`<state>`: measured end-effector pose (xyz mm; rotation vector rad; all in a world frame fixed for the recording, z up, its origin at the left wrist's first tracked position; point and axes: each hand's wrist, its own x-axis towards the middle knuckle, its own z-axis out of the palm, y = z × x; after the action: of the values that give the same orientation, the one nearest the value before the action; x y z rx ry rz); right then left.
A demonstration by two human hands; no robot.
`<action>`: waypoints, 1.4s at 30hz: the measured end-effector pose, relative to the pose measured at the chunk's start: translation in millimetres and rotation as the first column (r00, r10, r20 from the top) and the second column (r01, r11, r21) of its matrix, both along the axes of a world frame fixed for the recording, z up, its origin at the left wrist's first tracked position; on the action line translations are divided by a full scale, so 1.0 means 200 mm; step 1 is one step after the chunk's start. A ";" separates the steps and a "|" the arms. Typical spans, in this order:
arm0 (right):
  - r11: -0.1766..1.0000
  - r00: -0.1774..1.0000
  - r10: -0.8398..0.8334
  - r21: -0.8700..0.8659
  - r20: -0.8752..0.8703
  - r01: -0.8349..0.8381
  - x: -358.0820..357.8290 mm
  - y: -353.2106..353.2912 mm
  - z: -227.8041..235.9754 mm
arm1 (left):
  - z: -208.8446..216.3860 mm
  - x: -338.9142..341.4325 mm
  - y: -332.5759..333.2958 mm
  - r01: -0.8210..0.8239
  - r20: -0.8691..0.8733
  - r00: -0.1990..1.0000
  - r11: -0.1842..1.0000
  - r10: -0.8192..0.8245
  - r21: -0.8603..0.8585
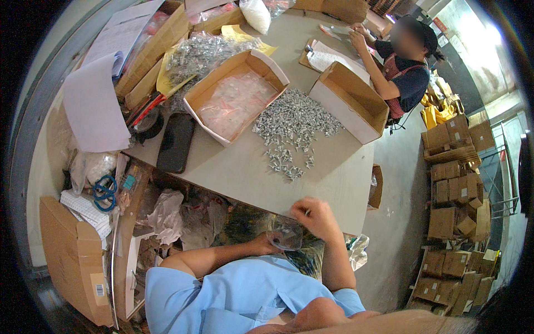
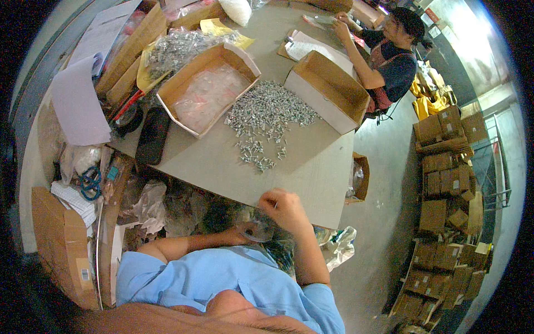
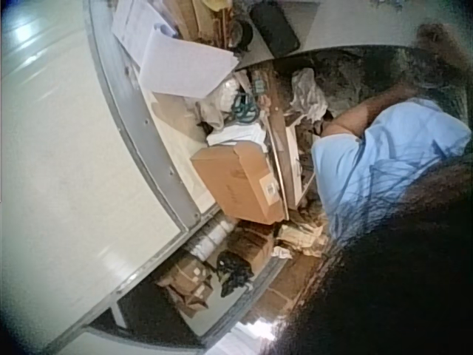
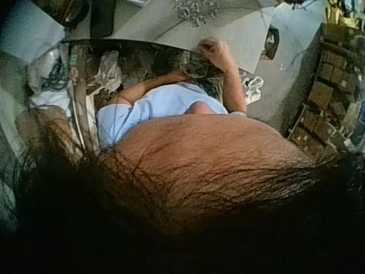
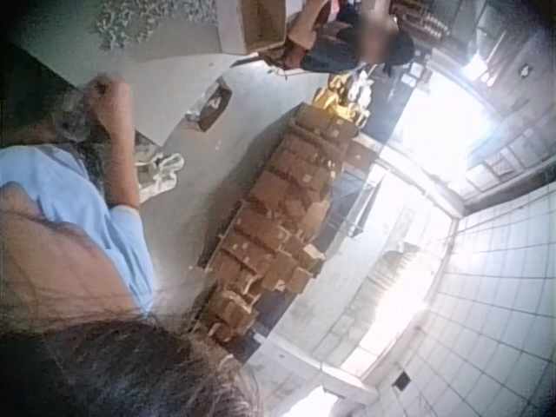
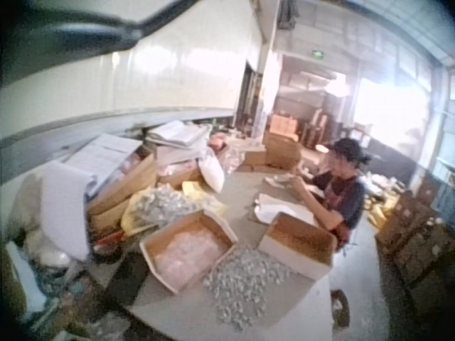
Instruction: The person sorts small metal components by hand, picking them from a pile on the table and placing them into a plastic bag.
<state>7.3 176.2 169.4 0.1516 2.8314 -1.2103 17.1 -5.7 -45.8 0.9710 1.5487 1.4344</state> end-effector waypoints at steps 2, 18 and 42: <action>0.976 0.979 -0.193 0.086 -0.067 0.198 -0.07 0.03 -0.02 | 0.01 0.01 0.00 -0.019 0.048 0.999 0.999 0.021 -0.036; 0.932 0.916 -0.193 0.226 -0.351 0.283 -0.11 0.14 -0.16 | 0.22 -0.04 -0.03 -0.005 0.095 0.995 0.993 0.016 -0.117; 0.755 0.919 0.029 0.611 -0.393 0.237 -0.22 0.05 -0.14 | 0.14 -0.04 -0.01 -0.004 -0.010 1.000 0.998 0.003 -0.059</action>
<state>-37.4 187.1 141.7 0.1128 3.5158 -0.1932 8.1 -8.6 -17.0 0.9425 1.5920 1.3801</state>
